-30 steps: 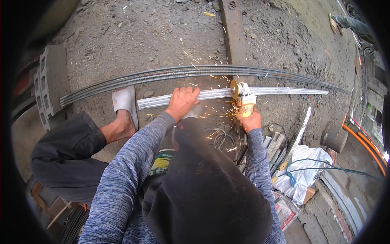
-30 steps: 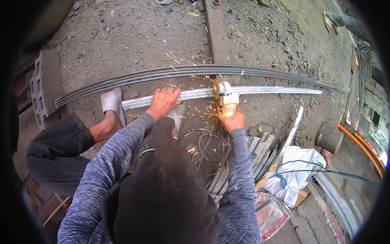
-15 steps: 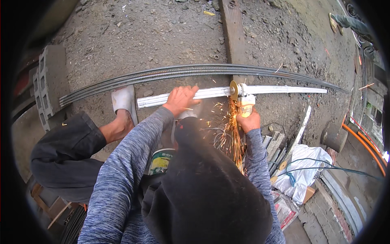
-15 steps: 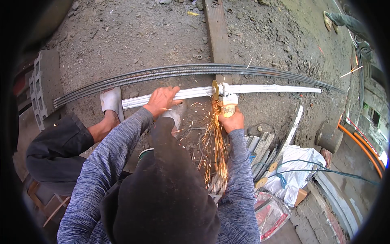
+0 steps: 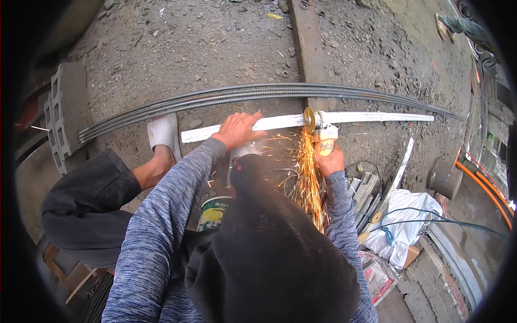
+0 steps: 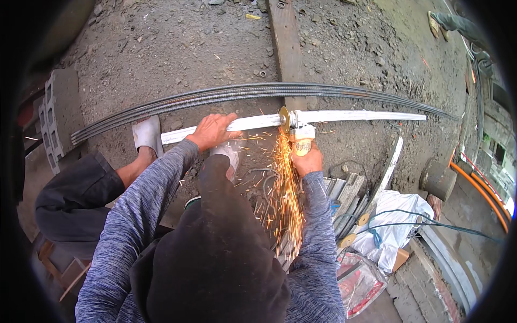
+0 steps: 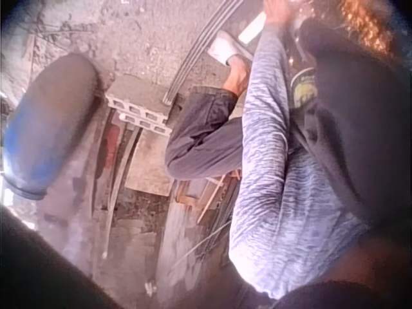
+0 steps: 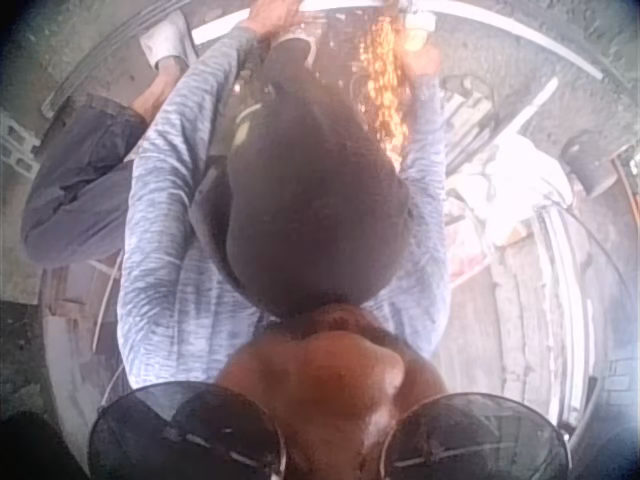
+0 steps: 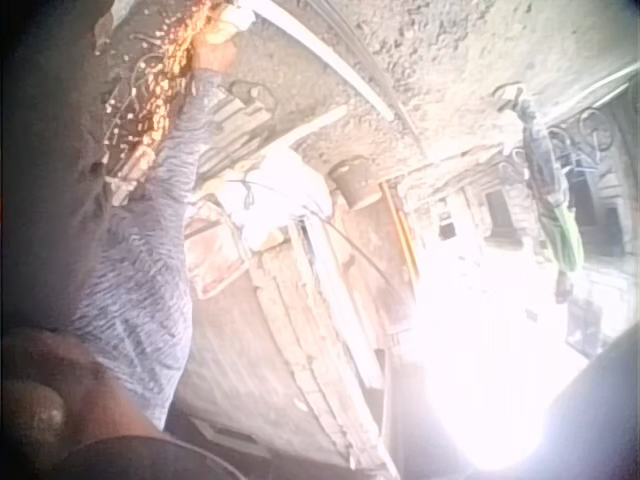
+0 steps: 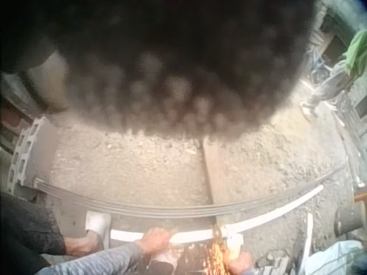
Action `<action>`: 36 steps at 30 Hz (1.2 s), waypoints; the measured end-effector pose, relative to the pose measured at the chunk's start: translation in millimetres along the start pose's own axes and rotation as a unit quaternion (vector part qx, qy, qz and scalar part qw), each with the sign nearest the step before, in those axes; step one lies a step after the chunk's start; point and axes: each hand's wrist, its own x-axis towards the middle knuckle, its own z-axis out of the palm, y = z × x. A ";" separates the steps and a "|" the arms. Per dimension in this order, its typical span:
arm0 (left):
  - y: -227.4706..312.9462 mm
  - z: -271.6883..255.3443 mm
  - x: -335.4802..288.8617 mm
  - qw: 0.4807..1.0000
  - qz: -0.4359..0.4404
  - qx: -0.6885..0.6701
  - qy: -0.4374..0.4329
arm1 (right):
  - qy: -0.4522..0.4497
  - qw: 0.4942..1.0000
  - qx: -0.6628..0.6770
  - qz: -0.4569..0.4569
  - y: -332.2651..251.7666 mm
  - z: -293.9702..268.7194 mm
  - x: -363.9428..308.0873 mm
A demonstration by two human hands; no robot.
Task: The person cuts metal studs using an angle grinder, hands a cut piece to another worker, and bends rebar rods by hand using a bending setup.
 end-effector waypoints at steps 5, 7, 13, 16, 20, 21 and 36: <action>0.1 -5.8 0.8 1.000 0.005 -0.014 -0.009 | -0.022 0.998 0.055 -0.002 6.7 2.8 3.5; 2.2 -7.8 3.0 0.999 0.006 -0.027 -0.031 | -0.017 0.999 0.034 -0.006 19.7 4.7 7.4; 3.7 -11.9 -1.1 1.000 -0.007 -0.023 -0.013 | -0.014 0.998 0.064 -0.009 8.8 5.1 -0.3; 6.1 -17.0 3.9 0.996 -0.034 -0.029 -0.075 | -0.010 1.000 0.027 -0.006 9.9 3.5 -2.4; 3.0 -14.5 -0.3 0.997 0.001 -0.067 -0.032 | -0.004 0.999 0.034 -0.012 2.0 1.4 -8.2; 4.9 -15.7 -1.1 0.996 0.016 -0.089 -0.011 | -0.003 0.999 0.034 -0.011 3.9 1.3 -10.3; 4.9 -12.5 -8.4 0.998 -0.010 -0.062 -0.029 | 0.012 0.990 0.141 0.026 9.7 -4.0 -40.1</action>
